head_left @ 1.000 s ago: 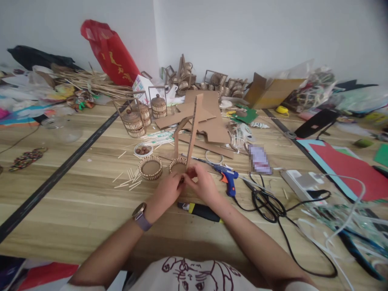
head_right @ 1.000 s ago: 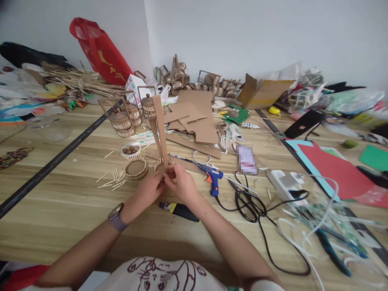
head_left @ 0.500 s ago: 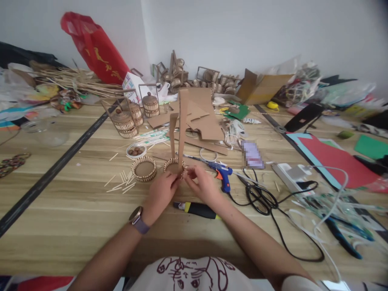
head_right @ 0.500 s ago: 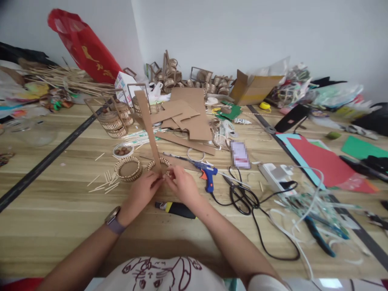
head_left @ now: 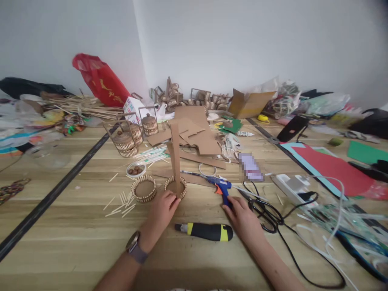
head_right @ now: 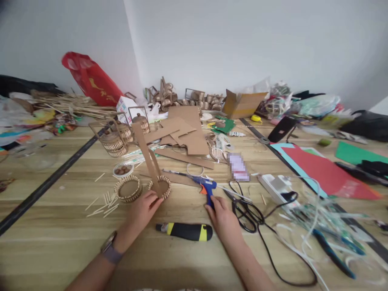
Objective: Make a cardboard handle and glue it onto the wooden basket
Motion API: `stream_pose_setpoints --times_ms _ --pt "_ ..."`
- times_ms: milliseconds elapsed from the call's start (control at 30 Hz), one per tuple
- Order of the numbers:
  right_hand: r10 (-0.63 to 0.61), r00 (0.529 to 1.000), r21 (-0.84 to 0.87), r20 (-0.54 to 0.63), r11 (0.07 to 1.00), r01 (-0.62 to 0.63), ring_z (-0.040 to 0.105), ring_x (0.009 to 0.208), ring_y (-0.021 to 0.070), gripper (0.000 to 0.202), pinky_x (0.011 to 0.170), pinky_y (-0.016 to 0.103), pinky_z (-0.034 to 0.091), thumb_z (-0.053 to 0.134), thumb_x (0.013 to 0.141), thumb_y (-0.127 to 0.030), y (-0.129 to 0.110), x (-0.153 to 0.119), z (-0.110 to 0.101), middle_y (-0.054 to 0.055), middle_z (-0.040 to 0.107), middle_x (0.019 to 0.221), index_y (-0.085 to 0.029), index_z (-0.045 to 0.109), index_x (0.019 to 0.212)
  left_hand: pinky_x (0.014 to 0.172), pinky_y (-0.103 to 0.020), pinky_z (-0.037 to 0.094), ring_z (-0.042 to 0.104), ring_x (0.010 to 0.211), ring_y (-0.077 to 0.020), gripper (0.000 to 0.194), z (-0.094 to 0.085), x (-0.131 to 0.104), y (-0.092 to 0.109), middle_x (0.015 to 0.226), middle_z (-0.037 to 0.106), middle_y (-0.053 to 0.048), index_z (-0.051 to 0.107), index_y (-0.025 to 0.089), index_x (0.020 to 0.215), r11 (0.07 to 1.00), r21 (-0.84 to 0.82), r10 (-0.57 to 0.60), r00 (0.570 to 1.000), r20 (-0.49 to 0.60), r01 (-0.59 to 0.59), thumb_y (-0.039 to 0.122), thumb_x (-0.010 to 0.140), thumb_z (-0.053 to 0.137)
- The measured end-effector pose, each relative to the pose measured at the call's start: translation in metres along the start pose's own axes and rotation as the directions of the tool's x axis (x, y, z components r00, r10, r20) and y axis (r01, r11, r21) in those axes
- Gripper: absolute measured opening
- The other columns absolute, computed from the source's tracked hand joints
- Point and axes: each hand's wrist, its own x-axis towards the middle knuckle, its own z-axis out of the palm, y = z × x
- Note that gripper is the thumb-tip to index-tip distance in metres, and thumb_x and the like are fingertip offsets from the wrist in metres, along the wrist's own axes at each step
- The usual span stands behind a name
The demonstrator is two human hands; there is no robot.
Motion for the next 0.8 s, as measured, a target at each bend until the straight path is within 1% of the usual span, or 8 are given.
stream_pose_setpoints --times_ms 133,200,333,533,667,800 --pt "-0.022 0.999 -0.01 -0.025 1.0 0.022 0.073 0.081 0.0235 0.043 0.065 0.032 0.06 0.039 0.103 -0.042 0.005 -0.003 0.005 0.014 0.072 0.102 -0.014 0.07 0.111 0.075 -0.029 0.053 0.068 0.081 -0.019 0.023 -0.004 -0.001 -0.003 0.088 0.07 -0.005 0.066 0.018 0.077 0.999 -0.034 0.025 0.999 0.029 -0.024 0.022 0.097 0.055" --pt "-0.039 0.999 -0.027 -0.029 0.999 0.038 0.073 0.078 0.0218 0.043 0.061 0.03 0.059 0.038 0.104 -0.041 0.006 -0.004 0.004 0.014 0.072 0.102 -0.014 0.071 0.11 0.075 -0.03 0.054 0.069 0.081 -0.0191 0.022 -0.004 -0.002 -0.004 0.087 0.07 -0.005 0.066 0.018 0.077 0.999 -0.039 0.029 0.999 0.038 -0.027 0.021 0.096 0.056" --pt "-0.053 0.999 -0.085 -0.011 0.995 0.052 0.072 0.071 0.0187 0.042 0.056 0.027 0.056 0.038 0.105 -0.039 0.003 -0.003 0.0 0.012 0.072 0.101 -0.015 0.072 0.111 0.075 -0.03 0.055 0.07 0.081 -0.0199 0.019 -0.001 -0.002 -0.007 0.088 0.071 -0.005 0.067 0.018 0.078 0.998 -0.045 0.043 0.999 0.023 -0.042 0.021 0.095 0.058" --pt "-0.084 0.996 -0.192 -0.029 0.978 0.077 0.07 0.07 0.0184 0.043 0.059 0.028 0.052 0.038 0.105 -0.037 -0.002 -0.001 -0.005 0.011 0.072 0.095 -0.012 0.072 0.111 0.075 -0.031 0.054 0.07 0.082 -0.0203 0.019 0.002 -0.003 -0.009 0.089 0.071 -0.006 0.067 0.018 0.078 0.996 -0.079 0.047 0.999 -0.003 -0.047 0.02 0.095 0.058" --pt "-0.106 0.994 -0.283 -0.009 0.954 0.099 0.067 0.074 0.0223 0.042 0.063 0.032 0.048 0.038 0.105 -0.035 -0.004 -0.003 -0.007 0.009 0.07 0.085 -0.011 0.071 0.115 0.073 -0.03 0.054 0.07 0.08 -0.0202 0.019 0.002 -0.003 -0.01 0.087 0.071 -0.006 0.067 0.018 0.079 0.995 -0.077 0.066 0.998 -0.016 -0.067 0.021 0.095 0.057" --pt "-0.11 0.994 -0.311 0.021 0.944 0.11 0.063 0.075 0.0245 0.037 0.067 0.034 0.044 0.044 0.103 -0.033 -0.005 -0.005 -0.006 0.008 0.068 0.078 -0.012 0.069 0.12 0.071 -0.031 0.054 0.069 0.079 -0.0208 0.022 0.004 -0.003 -0.012 0.086 0.07 -0.006 0.067 0.017 0.079 0.996 -0.065 0.067 0.998 -0.022 -0.068 0.025 0.096 0.056"
